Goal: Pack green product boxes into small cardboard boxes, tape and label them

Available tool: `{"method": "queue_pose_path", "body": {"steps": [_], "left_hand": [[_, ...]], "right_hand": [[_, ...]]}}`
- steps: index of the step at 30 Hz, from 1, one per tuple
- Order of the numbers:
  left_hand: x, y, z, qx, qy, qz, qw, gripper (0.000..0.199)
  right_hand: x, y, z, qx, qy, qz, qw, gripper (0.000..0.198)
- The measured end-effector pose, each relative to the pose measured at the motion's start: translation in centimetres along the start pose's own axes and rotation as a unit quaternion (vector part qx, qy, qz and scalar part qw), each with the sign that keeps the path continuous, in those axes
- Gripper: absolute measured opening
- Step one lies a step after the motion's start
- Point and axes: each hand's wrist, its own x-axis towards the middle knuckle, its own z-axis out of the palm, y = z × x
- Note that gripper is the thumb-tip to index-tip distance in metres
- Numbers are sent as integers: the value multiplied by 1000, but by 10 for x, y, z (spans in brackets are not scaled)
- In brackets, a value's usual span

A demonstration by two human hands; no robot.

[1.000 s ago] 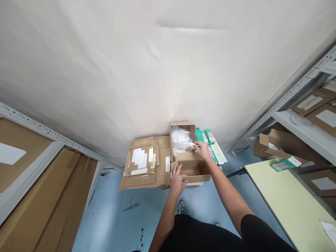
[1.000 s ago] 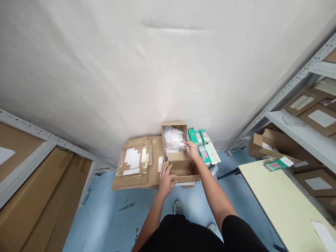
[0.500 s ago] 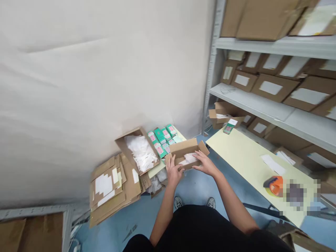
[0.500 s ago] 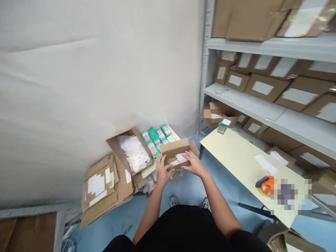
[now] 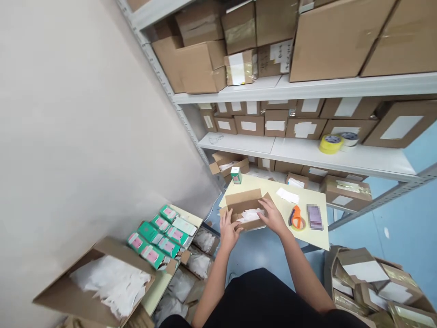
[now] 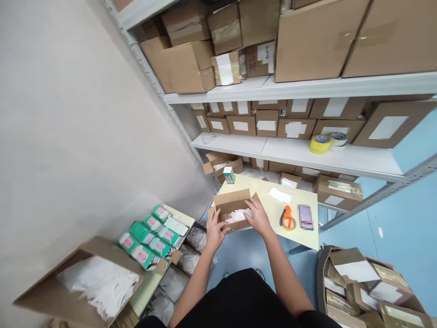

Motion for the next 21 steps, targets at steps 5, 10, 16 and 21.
{"method": "queue_pose_path", "body": {"steps": [5, 10, 16, 21], "left_hand": [[40, 17, 14, 6, -44, 51, 998, 23], [85, 16, 39, 1, -80, 91, 993, 22], [157, 1, 77, -20, -136, 155, 978, 22], [229, -23, 111, -33, -205, 196, 958, 22]], "right_hand": [[-2, 30, -15, -4, 50, 44, 998, 56], [4, 48, -25, -19, 59, 88, 994, 57], [23, 65, -33, -66, 93, 151, 982, 57], [64, 64, -17, -83, 94, 209, 970, 58]]}}
